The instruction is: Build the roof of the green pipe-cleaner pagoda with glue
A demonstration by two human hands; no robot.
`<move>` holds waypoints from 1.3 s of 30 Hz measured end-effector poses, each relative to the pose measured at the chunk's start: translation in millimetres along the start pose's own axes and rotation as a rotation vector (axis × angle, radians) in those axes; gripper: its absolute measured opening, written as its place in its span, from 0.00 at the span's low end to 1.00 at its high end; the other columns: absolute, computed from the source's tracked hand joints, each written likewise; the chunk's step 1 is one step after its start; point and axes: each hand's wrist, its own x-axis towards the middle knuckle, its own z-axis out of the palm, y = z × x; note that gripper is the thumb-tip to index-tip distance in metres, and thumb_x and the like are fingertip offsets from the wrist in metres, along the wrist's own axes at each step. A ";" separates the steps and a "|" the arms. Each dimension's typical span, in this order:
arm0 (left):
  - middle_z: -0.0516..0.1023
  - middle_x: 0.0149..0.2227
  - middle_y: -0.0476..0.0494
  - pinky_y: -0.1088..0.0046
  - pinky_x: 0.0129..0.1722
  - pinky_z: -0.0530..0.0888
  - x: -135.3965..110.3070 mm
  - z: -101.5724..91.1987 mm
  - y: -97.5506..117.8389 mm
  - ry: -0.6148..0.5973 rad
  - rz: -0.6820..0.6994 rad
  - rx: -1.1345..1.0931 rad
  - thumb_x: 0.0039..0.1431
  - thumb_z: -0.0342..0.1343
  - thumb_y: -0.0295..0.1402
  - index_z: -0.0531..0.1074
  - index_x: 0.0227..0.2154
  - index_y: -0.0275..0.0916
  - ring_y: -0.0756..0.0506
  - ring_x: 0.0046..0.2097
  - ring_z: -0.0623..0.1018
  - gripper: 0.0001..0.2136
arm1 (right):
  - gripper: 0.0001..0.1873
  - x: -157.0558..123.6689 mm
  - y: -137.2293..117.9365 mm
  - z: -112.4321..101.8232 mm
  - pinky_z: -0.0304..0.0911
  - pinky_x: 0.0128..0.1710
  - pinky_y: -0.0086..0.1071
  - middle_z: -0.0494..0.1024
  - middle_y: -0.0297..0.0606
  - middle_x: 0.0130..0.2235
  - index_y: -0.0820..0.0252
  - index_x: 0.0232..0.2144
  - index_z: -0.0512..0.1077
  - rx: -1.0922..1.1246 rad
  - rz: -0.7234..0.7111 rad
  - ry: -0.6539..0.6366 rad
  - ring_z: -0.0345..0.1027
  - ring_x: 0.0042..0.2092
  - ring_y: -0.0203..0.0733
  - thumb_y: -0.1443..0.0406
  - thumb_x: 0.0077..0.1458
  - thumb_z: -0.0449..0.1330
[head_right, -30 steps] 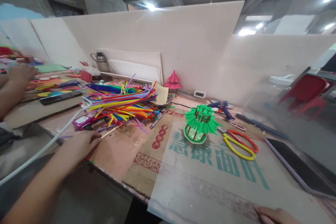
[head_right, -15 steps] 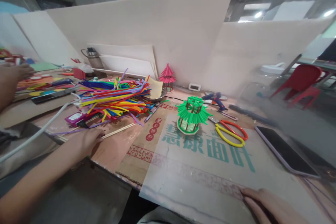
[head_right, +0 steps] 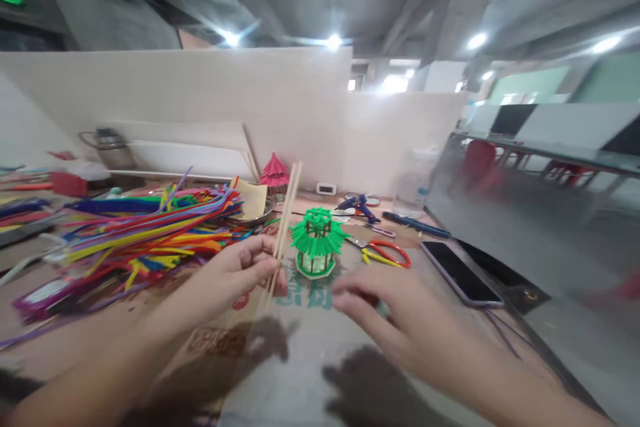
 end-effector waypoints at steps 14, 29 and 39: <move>0.84 0.33 0.44 0.75 0.37 0.76 35.4 20.5 -53.3 -0.083 -0.077 -0.273 0.51 0.67 0.51 0.76 0.36 0.36 0.49 0.33 0.81 0.22 | 0.17 92.2 18.5 50.5 0.60 0.24 0.28 0.72 0.31 0.26 0.61 0.34 0.74 0.847 0.181 -0.076 0.64 0.24 0.32 0.53 0.57 0.62; 0.84 0.34 0.43 0.76 0.35 0.79 33.7 23.0 -43.8 -0.006 -0.048 -0.367 0.52 0.68 0.48 0.77 0.39 0.35 0.49 0.33 0.81 0.21 | 0.15 89.7 30.2 40.1 0.70 0.25 0.27 0.78 0.31 0.29 0.60 0.39 0.72 1.010 0.181 0.015 0.73 0.25 0.33 0.58 0.53 0.67; 0.84 0.31 0.46 0.74 0.33 0.79 38.0 5.0 -36.3 0.120 -0.033 -0.278 0.48 0.72 0.44 0.72 0.37 0.36 0.49 0.30 0.81 0.21 | 0.22 89.3 40.9 35.3 0.71 0.23 0.26 0.80 0.31 0.25 0.60 0.30 0.69 1.137 0.228 0.059 0.74 0.23 0.34 0.50 0.47 0.72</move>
